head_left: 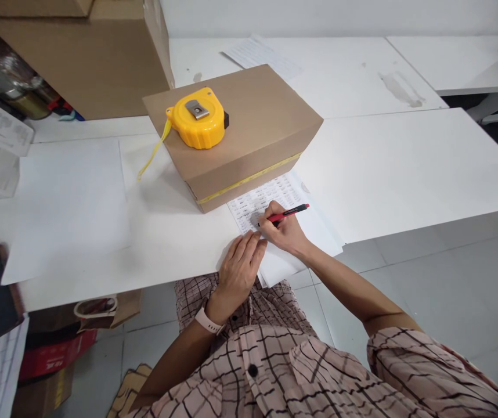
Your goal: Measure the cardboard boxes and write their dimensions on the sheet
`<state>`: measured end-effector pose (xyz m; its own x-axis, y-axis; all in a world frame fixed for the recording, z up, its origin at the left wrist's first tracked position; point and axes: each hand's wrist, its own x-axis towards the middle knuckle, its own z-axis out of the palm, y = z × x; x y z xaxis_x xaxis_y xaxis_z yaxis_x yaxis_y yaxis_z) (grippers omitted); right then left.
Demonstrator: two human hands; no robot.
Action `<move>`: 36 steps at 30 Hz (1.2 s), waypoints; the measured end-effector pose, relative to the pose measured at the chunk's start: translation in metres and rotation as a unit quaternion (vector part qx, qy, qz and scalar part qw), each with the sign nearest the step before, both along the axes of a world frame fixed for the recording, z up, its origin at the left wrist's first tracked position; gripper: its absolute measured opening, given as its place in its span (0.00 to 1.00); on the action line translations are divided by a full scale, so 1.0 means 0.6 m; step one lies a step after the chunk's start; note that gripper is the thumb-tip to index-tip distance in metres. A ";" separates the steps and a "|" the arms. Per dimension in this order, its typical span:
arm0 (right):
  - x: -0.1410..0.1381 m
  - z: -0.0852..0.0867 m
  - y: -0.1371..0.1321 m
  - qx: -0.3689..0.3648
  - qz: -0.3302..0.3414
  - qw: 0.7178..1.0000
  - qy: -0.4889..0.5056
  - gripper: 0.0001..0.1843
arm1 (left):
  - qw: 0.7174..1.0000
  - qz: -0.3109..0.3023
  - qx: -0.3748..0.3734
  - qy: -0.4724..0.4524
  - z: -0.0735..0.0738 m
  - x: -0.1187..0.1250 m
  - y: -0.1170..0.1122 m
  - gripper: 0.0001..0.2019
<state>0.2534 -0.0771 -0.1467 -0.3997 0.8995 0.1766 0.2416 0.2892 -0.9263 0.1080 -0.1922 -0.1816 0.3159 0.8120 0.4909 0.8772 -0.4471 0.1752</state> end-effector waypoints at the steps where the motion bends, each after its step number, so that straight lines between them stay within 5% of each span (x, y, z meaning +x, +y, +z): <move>1: 0.000 0.000 0.000 0.003 -0.001 1.000 0.000 0.10 | 1.000 0.000 -0.001 0.000 -0.001 0.000 0.000 0.19; 36: -0.003 0.004 0.001 -0.014 -0.023 0.999 0.018 0.12 | 1.000 -0.002 0.001 0.000 0.000 -0.001 -0.001 0.19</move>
<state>0.2518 -0.0767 -0.1444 -0.3515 0.9216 0.1647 0.2205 0.2525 -0.9421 0.1074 -0.1927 -0.1814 0.3197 0.8092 0.4929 0.8752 -0.4516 0.1736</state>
